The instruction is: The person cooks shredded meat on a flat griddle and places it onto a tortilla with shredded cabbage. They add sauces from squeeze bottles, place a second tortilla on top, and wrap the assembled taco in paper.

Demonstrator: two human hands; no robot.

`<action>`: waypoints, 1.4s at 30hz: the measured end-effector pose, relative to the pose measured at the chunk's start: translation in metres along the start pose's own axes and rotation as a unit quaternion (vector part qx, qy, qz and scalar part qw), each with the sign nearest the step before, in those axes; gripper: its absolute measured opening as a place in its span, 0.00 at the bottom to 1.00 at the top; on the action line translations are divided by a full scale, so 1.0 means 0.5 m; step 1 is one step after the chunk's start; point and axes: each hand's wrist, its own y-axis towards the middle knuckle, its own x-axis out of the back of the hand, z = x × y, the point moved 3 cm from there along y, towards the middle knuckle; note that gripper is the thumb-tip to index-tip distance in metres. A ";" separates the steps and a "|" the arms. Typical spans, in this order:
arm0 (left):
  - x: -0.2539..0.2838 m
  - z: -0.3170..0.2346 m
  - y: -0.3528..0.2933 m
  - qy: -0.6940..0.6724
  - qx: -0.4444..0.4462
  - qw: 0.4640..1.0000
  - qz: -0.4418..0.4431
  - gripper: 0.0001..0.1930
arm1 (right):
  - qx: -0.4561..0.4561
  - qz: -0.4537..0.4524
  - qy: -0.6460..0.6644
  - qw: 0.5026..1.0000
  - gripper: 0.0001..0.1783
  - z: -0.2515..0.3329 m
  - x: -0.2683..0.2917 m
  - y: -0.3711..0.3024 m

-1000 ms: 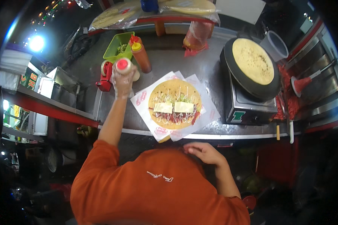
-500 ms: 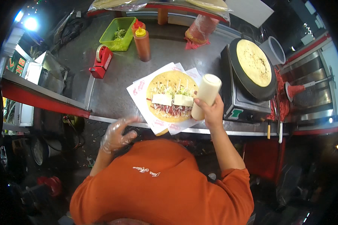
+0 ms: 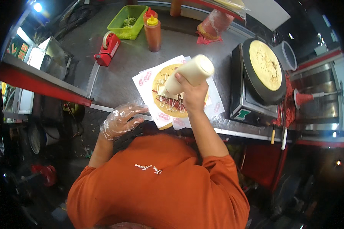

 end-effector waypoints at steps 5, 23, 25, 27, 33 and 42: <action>0.007 0.016 -0.045 -0.044 0.077 0.996 0.032 0.16 | 0.037 -0.134 -0.021 0.990 0.19 0.097 0.091 0.002; 0.036 0.034 -0.058 -0.036 0.108 0.993 -0.032 0.12 | 0.218 -0.047 -0.091 0.971 0.22 0.165 0.163 -0.036; 0.033 0.032 -0.053 -0.026 0.085 0.995 -0.043 0.11 | 0.040 0.017 -0.114 0.993 0.24 0.118 0.132 -0.032; 0.025 0.029 -0.044 -0.030 0.074 0.995 -0.057 0.11 | -0.006 -0.076 -0.035 0.997 0.24 0.072 0.079 -0.031; 0.019 0.019 -0.032 -0.023 0.041 0.999 0.008 0.11 | 0.024 -0.054 -0.055 0.997 0.22 0.069 -0.012 0.004; 0.008 0.031 -0.061 -0.056 0.133 0.989 -0.012 0.11 | 0.099 -0.102 -0.092 0.986 0.19 0.108 -0.004 0.020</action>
